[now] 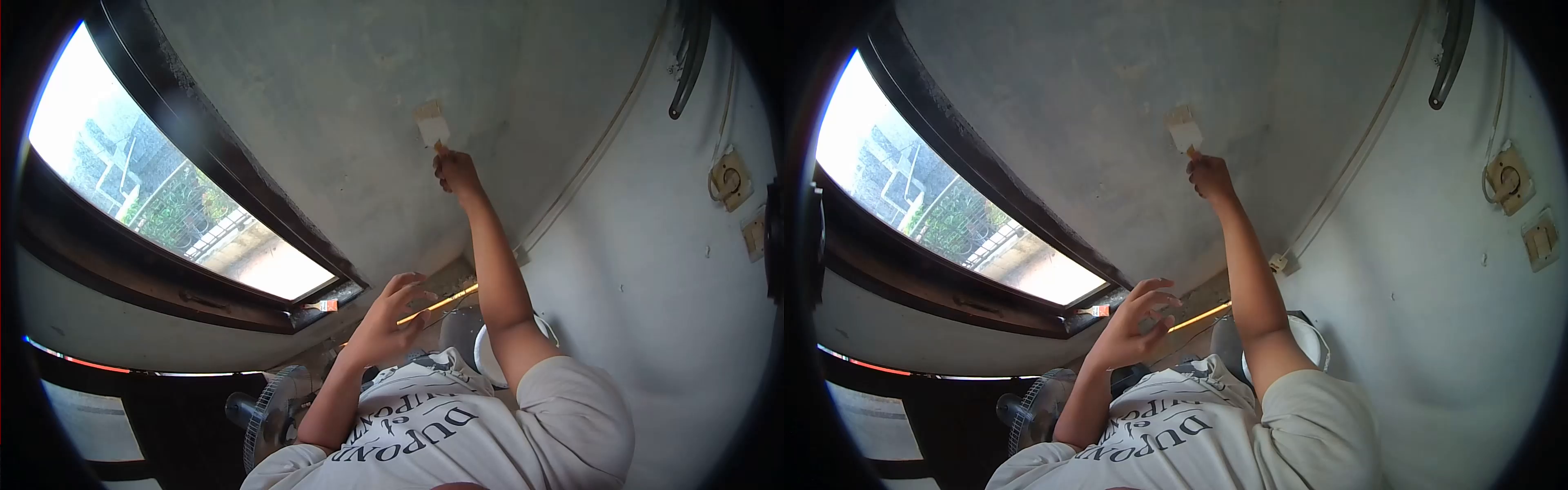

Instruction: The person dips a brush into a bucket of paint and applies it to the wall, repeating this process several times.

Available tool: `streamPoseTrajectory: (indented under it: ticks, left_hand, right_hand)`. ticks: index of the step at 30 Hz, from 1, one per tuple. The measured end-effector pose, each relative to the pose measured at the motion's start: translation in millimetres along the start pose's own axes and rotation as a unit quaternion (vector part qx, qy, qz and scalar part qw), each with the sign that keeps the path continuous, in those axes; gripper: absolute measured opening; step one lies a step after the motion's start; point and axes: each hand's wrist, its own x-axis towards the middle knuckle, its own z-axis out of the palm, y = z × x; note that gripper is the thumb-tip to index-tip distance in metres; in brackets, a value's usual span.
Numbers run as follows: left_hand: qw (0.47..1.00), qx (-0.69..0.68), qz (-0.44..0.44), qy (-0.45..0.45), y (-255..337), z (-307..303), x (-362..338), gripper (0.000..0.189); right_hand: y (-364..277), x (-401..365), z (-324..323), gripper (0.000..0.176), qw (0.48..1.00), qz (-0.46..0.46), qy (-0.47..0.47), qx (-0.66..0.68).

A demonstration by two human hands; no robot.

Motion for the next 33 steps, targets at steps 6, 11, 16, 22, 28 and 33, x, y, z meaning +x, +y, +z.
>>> streamPoseTrajectory:
  ticks: [6,11,16,22,28,33]
  left_hand:
    - [1.000,-0.004,0.008,0.000,-1.6,1.4,2.5,0.030]
    - [0.999,0.039,0.027,-0.018,-17.0,5.4,2.4,0.029]
    - [0.997,0.056,0.005,-0.061,-29.4,8.6,-4.1,0.028]
    - [0.989,0.100,0.021,-0.107,-47.5,13.1,-26.3,0.030]
    - [0.989,-0.024,-0.091,-0.115,-91.8,37.2,-51.1,0.031]
    - [0.985,-0.050,-0.113,-0.124,-118.9,51.6,-81.6,0.031]
  right_hand:
    - [96.5,-21.7,-7.2,0.037,0.976,0.211,0.040,-0.030]
    - [173.2,-65.4,-11.5,0.041,0.931,0.331,0.043,-0.146]
    - [244.6,-156.1,-16.0,0.043,0.897,0.425,-0.008,-0.125]
    - [251.3,-248.4,-21.3,0.041,0.885,0.451,-0.026,-0.115]
    - [236.3,-291.7,-19.3,0.043,0.879,0.455,-0.054,-0.132]
    - [232.1,-325.9,-14.7,0.040,0.873,0.476,-0.057,-0.091]
